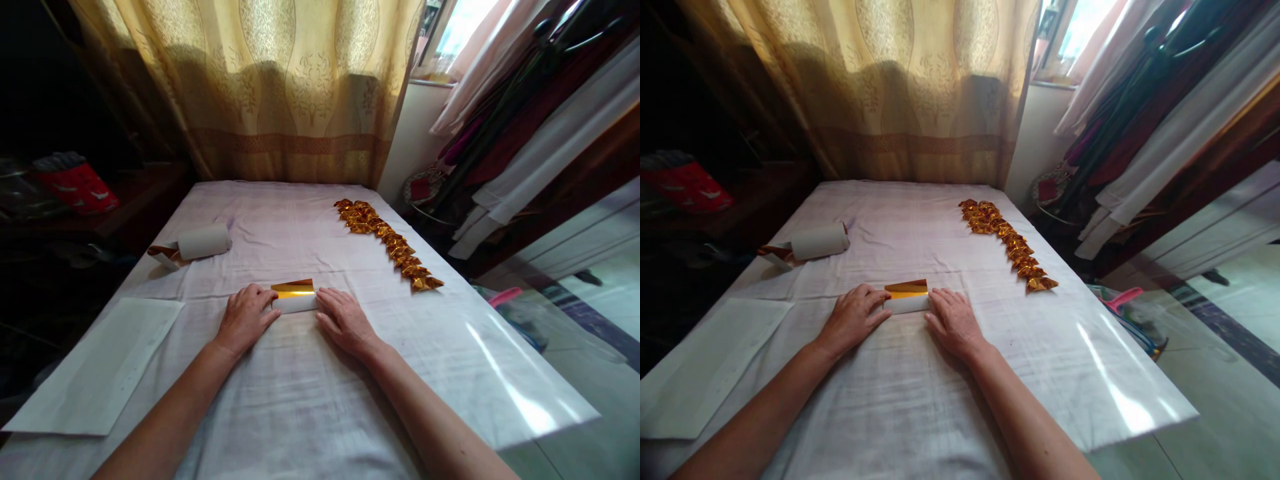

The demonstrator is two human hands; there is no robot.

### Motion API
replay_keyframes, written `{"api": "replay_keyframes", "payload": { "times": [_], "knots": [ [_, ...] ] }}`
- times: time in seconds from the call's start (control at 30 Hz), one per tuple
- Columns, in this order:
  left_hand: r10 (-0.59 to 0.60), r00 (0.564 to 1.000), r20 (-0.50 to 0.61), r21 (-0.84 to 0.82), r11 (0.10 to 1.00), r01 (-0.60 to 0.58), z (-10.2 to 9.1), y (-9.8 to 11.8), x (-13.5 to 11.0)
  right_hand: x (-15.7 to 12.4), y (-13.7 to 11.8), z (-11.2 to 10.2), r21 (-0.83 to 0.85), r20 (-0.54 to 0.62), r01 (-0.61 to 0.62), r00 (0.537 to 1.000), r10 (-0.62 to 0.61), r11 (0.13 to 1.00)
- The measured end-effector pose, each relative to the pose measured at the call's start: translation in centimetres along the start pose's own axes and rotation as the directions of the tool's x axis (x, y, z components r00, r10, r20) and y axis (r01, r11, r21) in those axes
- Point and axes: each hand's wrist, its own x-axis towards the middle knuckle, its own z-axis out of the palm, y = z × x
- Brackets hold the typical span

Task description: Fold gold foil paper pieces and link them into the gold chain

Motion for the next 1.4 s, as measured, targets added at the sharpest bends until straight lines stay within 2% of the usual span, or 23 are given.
{"api": "replay_keyframes", "payload": {
  "times": [0.07, 0.33, 0.5, 0.63, 0.83, 0.93, 1.0, 1.07, 1.13, 1.23, 1.3, 1.4],
  "knots": [
    [0.007, 1.0, -0.03, -0.037, 0.999, -0.008, 0.2, -0.3, 0.0, 0.7, 0.1, 0.4, 0.034, -0.069, -0.015, 0.998, 0.017, 0.999],
    [0.045, 0.986, -0.16, -0.148, 0.987, -0.069, 1.1, -1.0, -0.1, 1.5, 0.3, 1.4, 0.127, -0.163, -0.036, 0.985, 0.056, 0.991],
    [0.189, 0.947, -0.259, -0.15, 0.961, -0.233, 1.7, -1.1, -0.6, 1.2, 0.6, 1.6, 0.201, -0.219, -0.041, 0.972, 0.086, 0.979],
    [0.312, 0.909, -0.278, -0.095, 0.932, -0.349, 2.0, -1.4, -0.9, 1.2, 0.7, 1.9, 0.16, -0.242, -0.018, 0.969, 0.057, 0.987],
    [0.389, 0.866, -0.314, -0.122, 0.888, -0.443, 2.2, -1.7, -0.9, 1.2, 1.2, 2.7, 0.13, -0.334, 0.051, 0.942, -0.004, 0.99],
    [0.314, 0.883, -0.349, -0.213, 0.891, -0.401, 1.8, -1.3, -1.1, 1.2, 0.8, 2.1, 0.186, -0.382, 0.102, 0.924, -0.024, 0.977],
    [0.174, 0.916, -0.362, -0.333, 0.894, -0.301, 1.4, -0.8, -1.3, 1.2, 0.1, 1.3, 0.264, -0.406, 0.133, 0.914, -0.015, 0.955],
    [0.005, 0.932, -0.362, -0.486, 0.853, -0.193, 1.2, -0.1, -1.5, 1.2, -0.8, 0.5, 0.377, -0.402, 0.149, 0.915, 0.017, 0.914],
    [-0.114, 0.942, -0.316, -0.637, 0.761, -0.122, 1.0, 0.5, -1.5, 1.4, -1.7, -0.2, 0.514, -0.337, 0.084, 0.935, 0.111, 0.854],
    [-0.176, 0.96, -0.216, -0.764, 0.642, -0.054, 1.0, 1.0, -1.3, 1.9, -2.5, -0.5, 0.616, -0.179, -0.075, 0.956, 0.231, 0.784],
    [-0.197, 0.962, -0.191, -0.755, 0.655, -0.016, 1.2, 0.9, -1.2, 2.3, -2.7, -0.3, 0.565, -0.133, -0.178, 0.944, 0.302, 0.806],
    [-0.208, 0.951, -0.227, -0.623, 0.782, 0.022, 1.7, 0.2, -1.1, 2.8, -2.7, 0.0, 0.405, -0.124, -0.284, 0.925, 0.36, 0.869]
  ]
}}
